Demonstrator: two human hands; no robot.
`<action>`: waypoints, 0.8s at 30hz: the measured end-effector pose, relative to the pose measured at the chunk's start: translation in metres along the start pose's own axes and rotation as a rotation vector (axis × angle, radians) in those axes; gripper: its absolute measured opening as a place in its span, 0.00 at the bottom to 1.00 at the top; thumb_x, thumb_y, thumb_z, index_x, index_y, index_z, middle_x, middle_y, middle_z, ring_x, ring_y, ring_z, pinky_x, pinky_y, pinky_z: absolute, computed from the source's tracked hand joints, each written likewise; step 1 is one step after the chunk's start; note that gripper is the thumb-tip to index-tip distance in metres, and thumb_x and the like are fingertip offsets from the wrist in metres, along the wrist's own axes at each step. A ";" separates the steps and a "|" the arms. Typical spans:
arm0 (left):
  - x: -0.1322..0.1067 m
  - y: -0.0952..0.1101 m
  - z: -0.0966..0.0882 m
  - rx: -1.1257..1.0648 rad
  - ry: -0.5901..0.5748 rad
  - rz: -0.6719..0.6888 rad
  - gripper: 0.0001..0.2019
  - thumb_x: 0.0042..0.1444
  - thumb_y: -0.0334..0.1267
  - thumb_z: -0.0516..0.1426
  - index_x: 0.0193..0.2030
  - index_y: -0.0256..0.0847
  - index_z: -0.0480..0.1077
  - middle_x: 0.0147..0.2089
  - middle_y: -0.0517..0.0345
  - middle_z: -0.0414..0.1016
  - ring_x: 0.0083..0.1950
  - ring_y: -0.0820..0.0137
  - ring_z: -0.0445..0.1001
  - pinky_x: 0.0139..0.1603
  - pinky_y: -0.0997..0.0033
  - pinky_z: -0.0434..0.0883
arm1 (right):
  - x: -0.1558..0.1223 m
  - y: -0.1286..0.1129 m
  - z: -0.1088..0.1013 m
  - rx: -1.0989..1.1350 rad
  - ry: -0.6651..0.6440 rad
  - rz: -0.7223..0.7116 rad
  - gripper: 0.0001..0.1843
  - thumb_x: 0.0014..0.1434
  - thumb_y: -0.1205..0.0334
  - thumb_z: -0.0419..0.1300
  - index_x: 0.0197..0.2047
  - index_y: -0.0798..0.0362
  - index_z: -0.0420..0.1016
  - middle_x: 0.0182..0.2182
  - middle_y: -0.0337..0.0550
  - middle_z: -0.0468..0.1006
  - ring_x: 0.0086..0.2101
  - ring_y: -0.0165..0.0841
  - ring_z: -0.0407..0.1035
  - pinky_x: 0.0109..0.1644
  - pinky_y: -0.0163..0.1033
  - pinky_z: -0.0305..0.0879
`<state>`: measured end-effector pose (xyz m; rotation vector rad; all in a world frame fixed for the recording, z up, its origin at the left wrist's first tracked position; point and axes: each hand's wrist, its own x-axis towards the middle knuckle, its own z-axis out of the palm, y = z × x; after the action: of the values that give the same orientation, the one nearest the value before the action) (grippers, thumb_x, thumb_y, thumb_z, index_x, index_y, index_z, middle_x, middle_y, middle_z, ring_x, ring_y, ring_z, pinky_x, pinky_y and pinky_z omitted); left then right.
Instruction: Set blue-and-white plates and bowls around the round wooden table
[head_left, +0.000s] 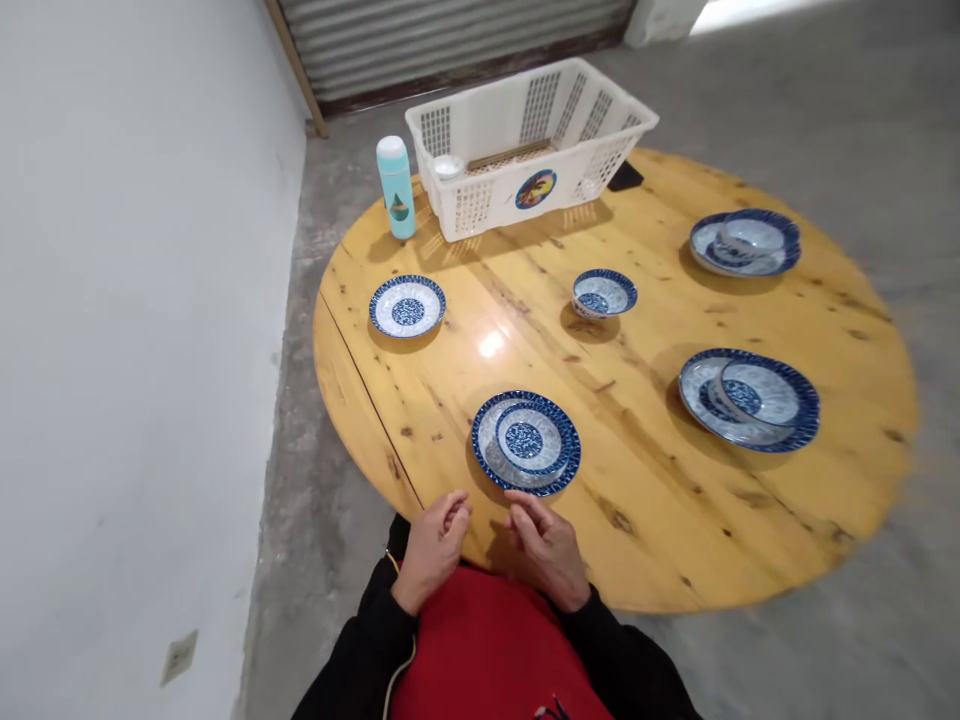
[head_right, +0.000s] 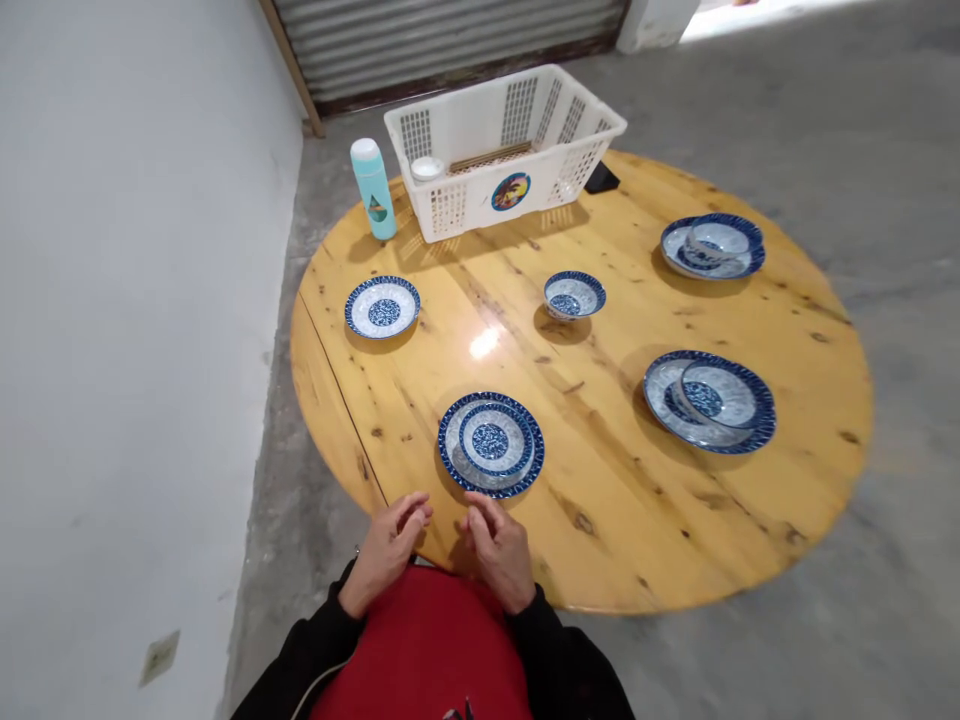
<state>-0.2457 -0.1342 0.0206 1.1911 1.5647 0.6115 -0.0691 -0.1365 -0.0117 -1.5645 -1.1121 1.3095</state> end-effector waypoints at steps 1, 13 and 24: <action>0.000 0.000 -0.002 -0.006 -0.007 -0.003 0.18 0.63 0.45 0.52 0.53 0.40 0.75 0.47 0.48 0.82 0.47 0.63 0.81 0.51 0.65 0.76 | 0.000 0.000 0.003 -0.012 -0.025 -0.013 0.22 0.62 0.44 0.57 0.45 0.53 0.78 0.23 0.40 0.77 0.20 0.34 0.69 0.26 0.39 0.68; 0.034 -0.027 -0.128 0.011 -0.064 0.095 0.19 0.64 0.47 0.51 0.53 0.40 0.74 0.48 0.49 0.82 0.48 0.63 0.81 0.52 0.65 0.76 | 0.022 -0.034 0.137 -0.019 0.006 -0.049 0.19 0.60 0.47 0.56 0.42 0.54 0.77 0.22 0.39 0.77 0.18 0.32 0.67 0.25 0.37 0.66; 0.086 -0.049 -0.229 -0.034 -0.144 0.172 0.22 0.62 0.51 0.52 0.52 0.37 0.74 0.46 0.46 0.82 0.48 0.61 0.81 0.53 0.63 0.75 | 0.059 -0.074 0.155 0.069 0.325 0.022 0.19 0.50 0.49 0.61 0.40 0.54 0.76 0.22 0.37 0.77 0.17 0.29 0.67 0.21 0.34 0.64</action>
<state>-0.4745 -0.0333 0.0210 1.3231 1.3362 0.6463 -0.2272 -0.0521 0.0183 -1.6696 -0.8396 1.0487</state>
